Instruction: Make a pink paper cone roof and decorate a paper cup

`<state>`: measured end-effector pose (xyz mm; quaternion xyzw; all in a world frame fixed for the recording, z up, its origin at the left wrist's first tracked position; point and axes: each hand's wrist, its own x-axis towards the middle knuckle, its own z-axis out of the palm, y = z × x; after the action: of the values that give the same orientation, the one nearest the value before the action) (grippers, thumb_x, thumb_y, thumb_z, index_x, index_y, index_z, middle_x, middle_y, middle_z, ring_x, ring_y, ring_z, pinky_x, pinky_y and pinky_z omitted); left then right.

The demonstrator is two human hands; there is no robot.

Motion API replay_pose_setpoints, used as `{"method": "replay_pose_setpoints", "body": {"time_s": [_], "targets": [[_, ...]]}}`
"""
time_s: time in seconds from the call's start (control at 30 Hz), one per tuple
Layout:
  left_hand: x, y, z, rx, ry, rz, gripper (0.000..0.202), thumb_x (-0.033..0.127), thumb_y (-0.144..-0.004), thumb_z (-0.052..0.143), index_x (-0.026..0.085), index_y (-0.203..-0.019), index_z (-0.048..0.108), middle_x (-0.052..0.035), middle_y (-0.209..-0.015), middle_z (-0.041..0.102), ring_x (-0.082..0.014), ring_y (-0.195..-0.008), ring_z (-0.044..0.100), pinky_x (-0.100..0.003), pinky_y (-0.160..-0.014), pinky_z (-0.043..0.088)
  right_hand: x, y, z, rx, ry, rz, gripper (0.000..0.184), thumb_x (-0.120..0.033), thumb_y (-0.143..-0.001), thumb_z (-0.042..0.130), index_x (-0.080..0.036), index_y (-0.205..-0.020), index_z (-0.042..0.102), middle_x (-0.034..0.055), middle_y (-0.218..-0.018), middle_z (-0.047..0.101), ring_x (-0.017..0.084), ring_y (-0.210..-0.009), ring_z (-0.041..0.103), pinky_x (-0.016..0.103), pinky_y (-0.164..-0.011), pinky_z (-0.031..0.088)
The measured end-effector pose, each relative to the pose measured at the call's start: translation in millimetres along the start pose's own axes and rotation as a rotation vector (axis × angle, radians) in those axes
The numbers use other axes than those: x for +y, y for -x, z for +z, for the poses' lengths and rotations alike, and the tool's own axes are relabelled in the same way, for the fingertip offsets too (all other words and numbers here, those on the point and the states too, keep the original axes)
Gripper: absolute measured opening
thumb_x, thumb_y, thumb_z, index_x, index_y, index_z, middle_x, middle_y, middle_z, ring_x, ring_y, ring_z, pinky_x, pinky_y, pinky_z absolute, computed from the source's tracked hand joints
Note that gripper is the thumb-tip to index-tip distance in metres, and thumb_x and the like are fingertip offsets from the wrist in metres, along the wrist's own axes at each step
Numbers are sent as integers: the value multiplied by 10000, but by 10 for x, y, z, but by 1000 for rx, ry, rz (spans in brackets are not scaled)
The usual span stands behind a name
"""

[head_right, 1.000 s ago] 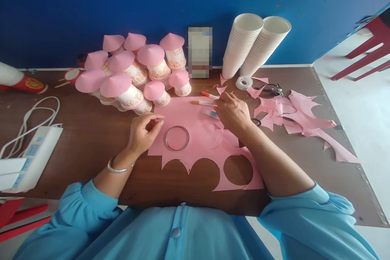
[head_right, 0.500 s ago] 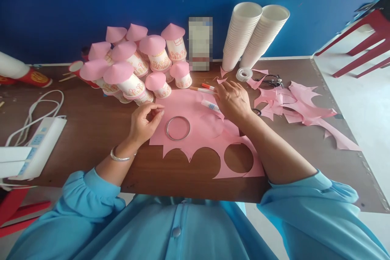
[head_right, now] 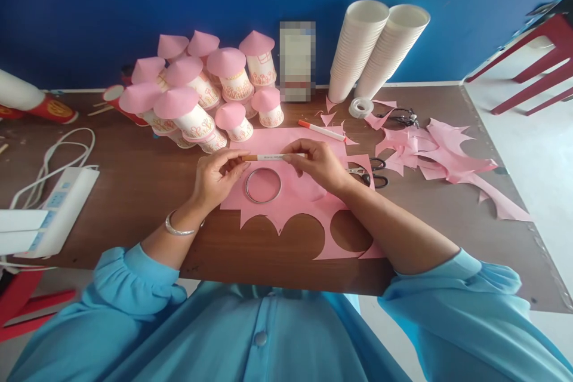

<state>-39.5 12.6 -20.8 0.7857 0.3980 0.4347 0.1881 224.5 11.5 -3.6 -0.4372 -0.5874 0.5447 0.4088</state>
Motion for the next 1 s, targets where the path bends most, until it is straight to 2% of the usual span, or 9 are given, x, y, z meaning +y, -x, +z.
{"method": "replay_pose_setpoints", "body": {"time_s": [0.17, 0.3, 0.53, 0.73, 0.93, 1.0], "targets": [[6, -2, 8, -42, -48, -28, 184, 358, -966, 742, 183, -1020, 750, -42, -893, 798, -118, -714, 695, -230, -648, 542, 181, 14, 67, 0, -211, 4, 397, -494, -773, 916, -192, -1000, 792, -5, -815, 681, 96, -611, 567, 274, -592, 504], [16, -12, 6, -71, -123, -16, 207, 388, -954, 758, 183, -969, 732, -27, -846, 796, -118, -701, 693, -232, -645, 538, 290, 6, 105, 47, -259, -12, 359, -509, -842, 869, -207, -1027, 810, -28, -699, 626, 106, -591, 548, 275, -575, 491], [55, -17, -16, -135, -27, -132, 261, 435, -960, 739, 175, -981, 737, -36, -876, 807, -129, -702, 701, -245, -635, 541, 277, 26, 134, 60, -305, -66, 293, -473, -862, 866, -214, -990, 816, -31, -681, 596, 106, -585, 537, 280, -568, 481], [74, -25, -12, -119, -91, -47, 166, 336, -954, 761, 172, -963, 736, -29, -881, 812, -123, -727, 714, -231, -641, 535, 264, 36, 157, 94, -301, -47, 327, -499, -823, 892, -214, -961, 812, -30, -664, 599, 107, -565, 527, 274, -538, 478], [60, -17, -18, -146, -6, -113, 159, 325, -951, 765, 171, -986, 742, -34, -904, 817, -134, -739, 727, -247, -658, 554, 269, 27, 141, 82, -306, -73, 334, -497, -812, 901, -209, -954, 808, -33, -666, 599, 105, -561, 533, 275, -547, 490], [47, -18, -30, -145, -42, -78, 157, 326, -949, 768, 176, -985, 738, -26, -889, 812, -130, -723, 719, -246, -655, 549, 278, 32, 139, 71, -292, -80, 321, -496, -833, 883, -216, -974, 809, -34, -671, 596, 110, -572, 540, 281, -560, 499]]}}
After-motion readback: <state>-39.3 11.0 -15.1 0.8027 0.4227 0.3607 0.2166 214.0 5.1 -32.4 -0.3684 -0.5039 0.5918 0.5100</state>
